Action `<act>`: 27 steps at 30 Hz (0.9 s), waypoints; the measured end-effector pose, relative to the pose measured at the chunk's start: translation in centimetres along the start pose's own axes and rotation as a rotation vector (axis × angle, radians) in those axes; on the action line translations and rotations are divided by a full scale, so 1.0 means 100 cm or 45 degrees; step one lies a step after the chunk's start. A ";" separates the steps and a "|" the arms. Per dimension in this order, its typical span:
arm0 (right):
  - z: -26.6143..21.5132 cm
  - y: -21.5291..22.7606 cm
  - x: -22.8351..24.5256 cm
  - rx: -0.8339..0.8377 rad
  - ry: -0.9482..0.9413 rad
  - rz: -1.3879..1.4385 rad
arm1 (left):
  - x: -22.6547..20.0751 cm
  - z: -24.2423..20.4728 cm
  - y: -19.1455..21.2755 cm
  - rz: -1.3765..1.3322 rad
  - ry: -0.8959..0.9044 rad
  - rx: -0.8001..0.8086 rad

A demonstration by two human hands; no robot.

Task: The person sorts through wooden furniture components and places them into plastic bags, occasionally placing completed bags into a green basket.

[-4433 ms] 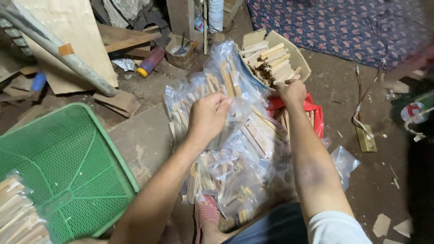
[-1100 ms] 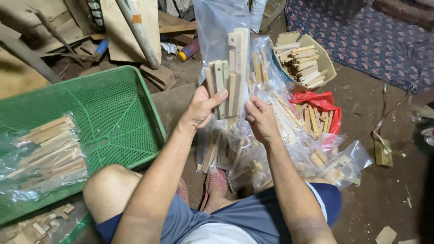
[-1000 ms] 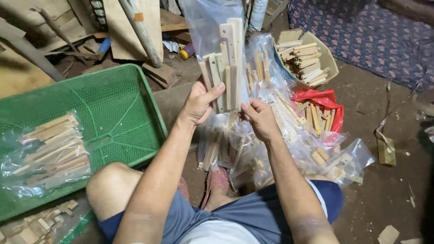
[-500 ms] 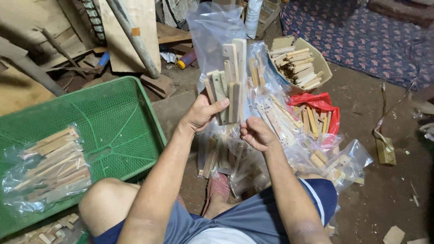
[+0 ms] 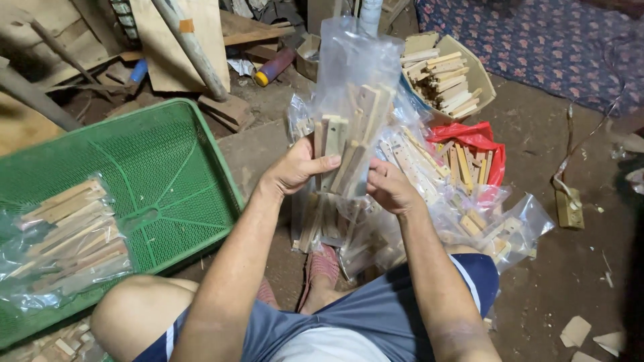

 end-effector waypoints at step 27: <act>0.006 -0.095 0.076 -0.097 0.303 -0.766 | 0.013 -0.023 0.002 0.293 0.143 -0.145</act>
Point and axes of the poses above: each hand's wrist, its own z-axis towards the middle knuckle, its own y-axis out of the back of the hand, x = y × z, the point moved 1 cm from there along z, towards the middle knuckle, and after that the axes turned 1 degree about -z, right-handed, at the moved point
